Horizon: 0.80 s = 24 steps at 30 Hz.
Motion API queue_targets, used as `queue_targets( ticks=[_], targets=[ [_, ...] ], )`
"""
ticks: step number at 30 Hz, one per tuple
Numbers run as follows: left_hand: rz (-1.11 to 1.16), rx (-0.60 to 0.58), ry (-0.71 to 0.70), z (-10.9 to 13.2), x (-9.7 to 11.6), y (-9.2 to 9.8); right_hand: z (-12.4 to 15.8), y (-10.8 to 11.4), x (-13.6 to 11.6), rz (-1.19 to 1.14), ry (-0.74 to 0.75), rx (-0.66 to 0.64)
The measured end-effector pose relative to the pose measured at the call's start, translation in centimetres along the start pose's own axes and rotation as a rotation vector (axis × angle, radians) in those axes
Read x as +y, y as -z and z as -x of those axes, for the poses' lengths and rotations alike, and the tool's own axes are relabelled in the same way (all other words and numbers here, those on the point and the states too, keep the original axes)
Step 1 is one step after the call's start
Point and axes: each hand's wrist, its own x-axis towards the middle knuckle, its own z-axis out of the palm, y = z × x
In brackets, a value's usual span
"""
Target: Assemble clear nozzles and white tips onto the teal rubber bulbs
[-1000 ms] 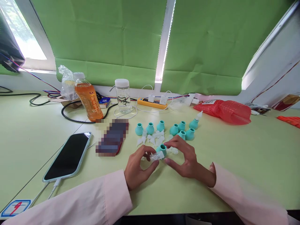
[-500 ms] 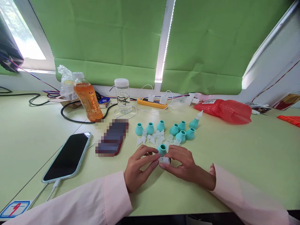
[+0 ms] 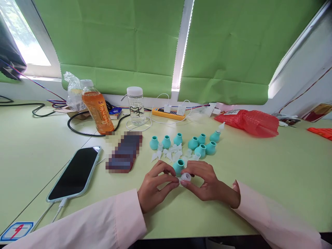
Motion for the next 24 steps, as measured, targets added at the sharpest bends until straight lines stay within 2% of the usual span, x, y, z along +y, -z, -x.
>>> queue_targets(
  ticks=[6,15,19,24],
  targets=[
    [-0.026,-0.034,0.017,0.06,-0.01,-0.01,0.36,-0.25,0.22,0.010,-0.046,0.040],
    [-0.115,-0.118,0.061,0.52,-0.02,-0.28,0.02,-0.31,0.34,-0.091,-0.108,-0.047],
    [-0.115,-0.171,0.086,0.49,0.20,-0.20,-0.01,-0.33,0.36,-0.117,-0.107,-0.052],
    [-0.105,-0.183,0.129,0.61,0.34,-0.29,-0.03,-0.36,0.49,-0.114,-0.096,-0.057]
  ],
)
